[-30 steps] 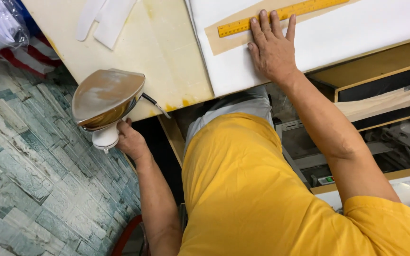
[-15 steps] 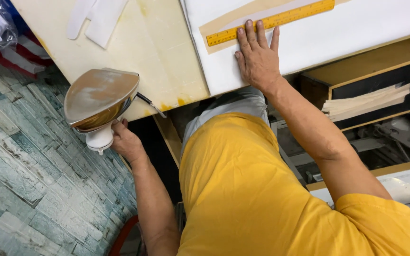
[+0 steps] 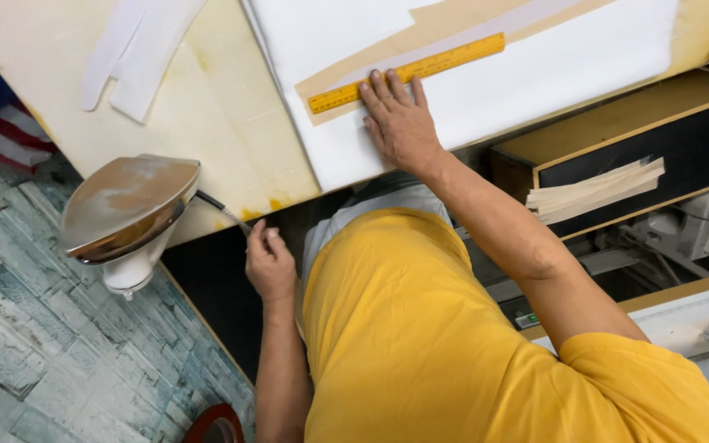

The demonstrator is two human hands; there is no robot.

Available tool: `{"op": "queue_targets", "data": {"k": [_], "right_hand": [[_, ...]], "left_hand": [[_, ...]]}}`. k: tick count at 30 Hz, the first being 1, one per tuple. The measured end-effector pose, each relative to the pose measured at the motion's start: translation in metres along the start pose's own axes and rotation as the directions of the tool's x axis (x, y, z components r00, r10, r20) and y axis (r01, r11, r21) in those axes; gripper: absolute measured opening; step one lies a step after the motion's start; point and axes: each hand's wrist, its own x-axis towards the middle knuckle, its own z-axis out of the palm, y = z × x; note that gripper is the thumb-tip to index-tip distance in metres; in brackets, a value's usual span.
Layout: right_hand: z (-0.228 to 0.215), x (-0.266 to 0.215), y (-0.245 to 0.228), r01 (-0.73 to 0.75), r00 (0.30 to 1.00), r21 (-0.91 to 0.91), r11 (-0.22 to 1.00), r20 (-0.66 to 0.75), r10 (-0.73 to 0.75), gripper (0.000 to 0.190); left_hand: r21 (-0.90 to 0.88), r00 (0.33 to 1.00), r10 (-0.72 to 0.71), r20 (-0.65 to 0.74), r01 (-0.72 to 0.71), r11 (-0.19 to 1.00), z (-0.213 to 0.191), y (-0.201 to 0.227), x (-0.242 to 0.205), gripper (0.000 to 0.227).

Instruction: The person irons a white fabric on a table using an iron and a ruler, then uses scissors to trim the edges of the fabric.

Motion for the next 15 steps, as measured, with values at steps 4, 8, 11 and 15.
{"op": "queue_targets", "data": {"k": [4,8,11,15], "right_hand": [[-0.009,-0.004,0.031,0.178,0.976,0.110,0.978,-0.142,-0.162,0.048],[-0.014,-0.012,0.092,0.148,0.947,0.031,0.989,-0.293,-0.132,0.035],[-0.037,-0.027,0.134,0.052,0.905,-0.128,0.990,-0.414,-0.100,0.029],[-0.055,-0.032,0.165,0.046,0.903,-0.247,0.968,-0.405,-0.147,0.024]], "left_hand": [[0.052,0.984,0.163,0.077,-0.168,0.984,0.032,0.045,0.008,0.030],[0.055,0.978,0.175,0.113,-0.182,0.982,0.052,0.094,0.016,0.030],[0.061,0.971,0.230,0.062,-0.234,0.970,0.073,0.105,0.013,0.029],[0.074,0.968,0.245,0.048,-0.248,0.966,0.090,0.130,0.020,0.027]]}}
